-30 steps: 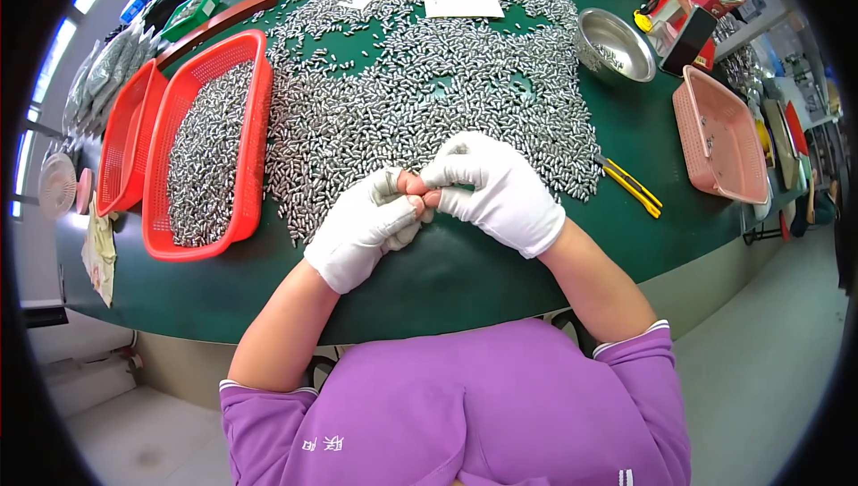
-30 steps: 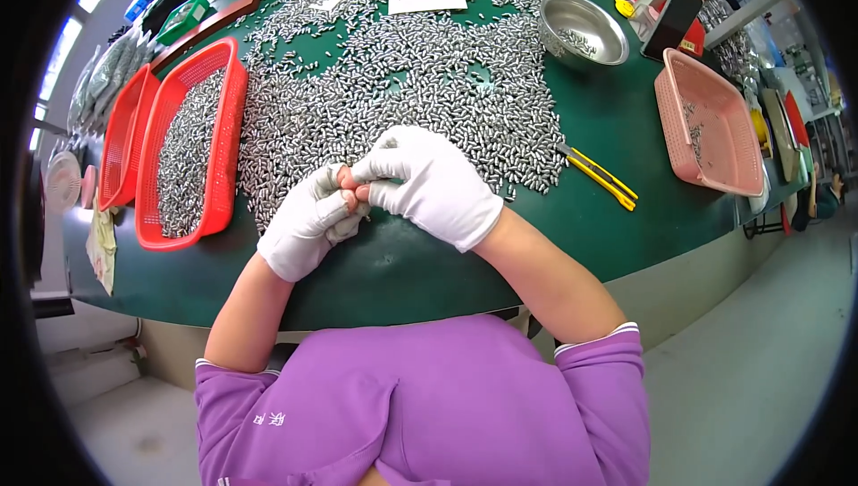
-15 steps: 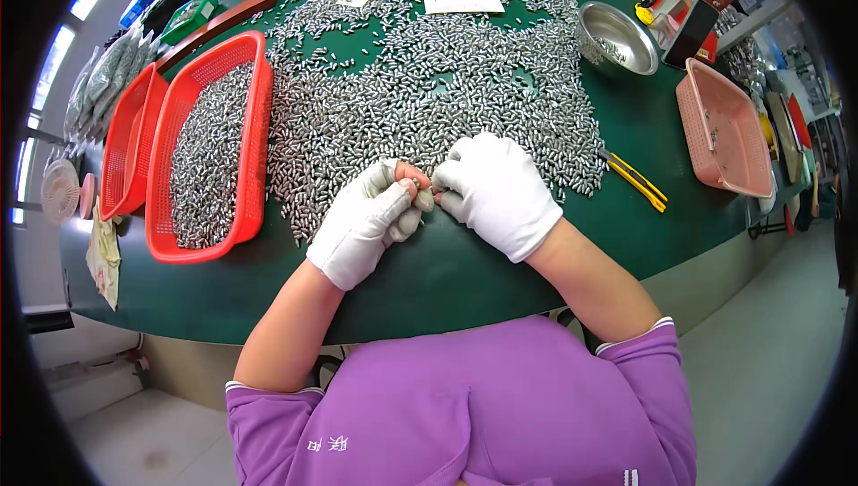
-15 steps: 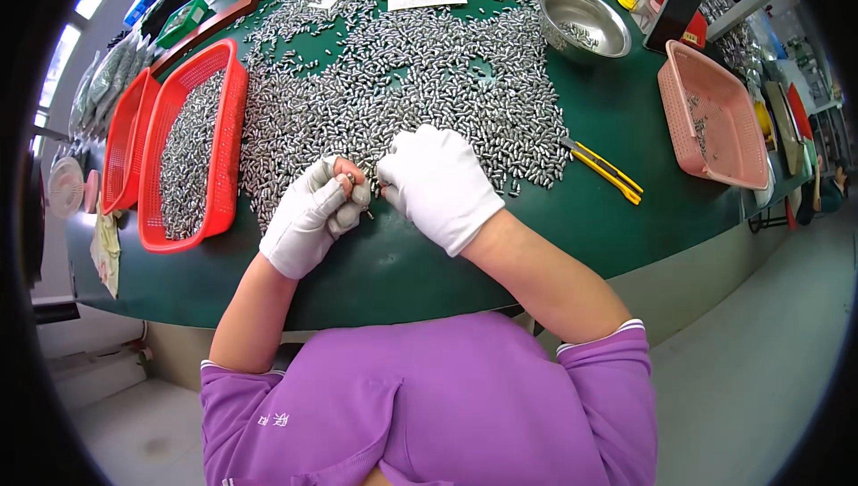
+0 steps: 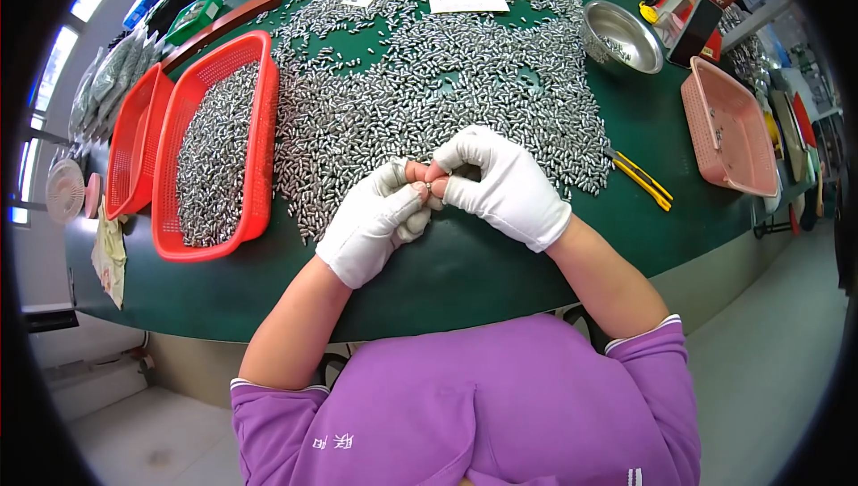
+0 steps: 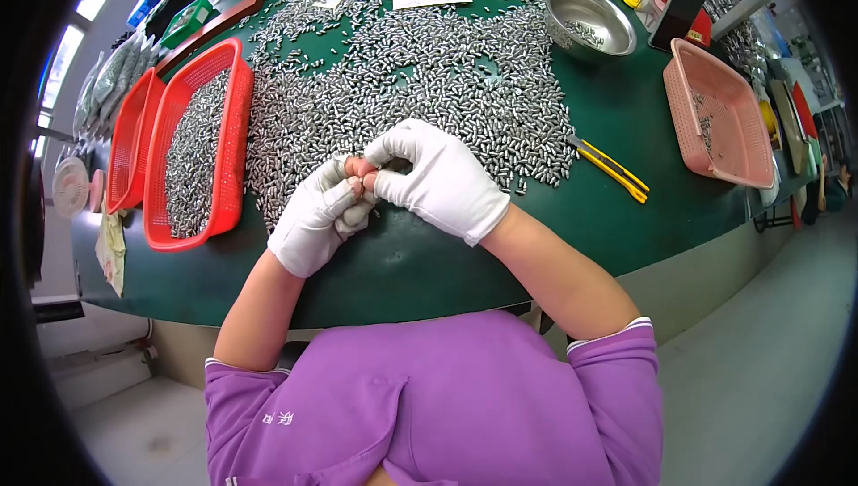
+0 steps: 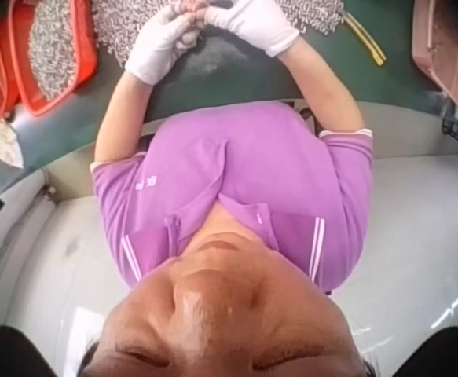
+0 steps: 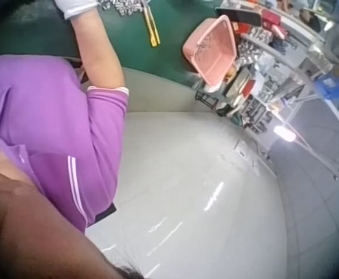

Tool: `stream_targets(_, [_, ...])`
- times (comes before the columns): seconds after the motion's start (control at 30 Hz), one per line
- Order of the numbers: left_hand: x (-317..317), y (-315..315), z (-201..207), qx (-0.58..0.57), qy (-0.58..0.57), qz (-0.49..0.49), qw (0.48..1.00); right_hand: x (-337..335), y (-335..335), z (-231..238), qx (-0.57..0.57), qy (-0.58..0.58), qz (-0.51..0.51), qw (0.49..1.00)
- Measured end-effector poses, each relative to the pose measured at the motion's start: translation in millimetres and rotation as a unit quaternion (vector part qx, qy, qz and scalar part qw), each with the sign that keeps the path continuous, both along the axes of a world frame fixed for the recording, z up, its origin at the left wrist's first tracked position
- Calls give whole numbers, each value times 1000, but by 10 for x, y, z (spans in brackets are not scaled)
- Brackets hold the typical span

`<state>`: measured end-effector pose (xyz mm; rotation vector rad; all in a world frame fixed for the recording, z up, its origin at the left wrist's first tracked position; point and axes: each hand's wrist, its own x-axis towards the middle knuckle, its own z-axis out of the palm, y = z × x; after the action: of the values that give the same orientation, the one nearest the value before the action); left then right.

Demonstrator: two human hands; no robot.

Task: Inspecting small metal pins and using a utility knife for deburring or manipulation on a factory workbench.

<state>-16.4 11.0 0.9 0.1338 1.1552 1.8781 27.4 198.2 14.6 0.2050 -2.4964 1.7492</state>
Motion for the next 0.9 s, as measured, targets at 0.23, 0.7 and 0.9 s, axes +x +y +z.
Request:
stream_targets(0.23, [0, 1, -18, -12, 11, 15, 1000, -14, -16, -20, -34, -14, -6, 999])
stream_targets(0.7, [-28, -7, -57, 87, -30, 60, 994, -58, 44, -189, 350, 183, 2, 919])
stream_targets(0.9, [-52, -29, -93, 94, -43, 59, 993, -56, -17, -148, 410, 188, -9, 892])
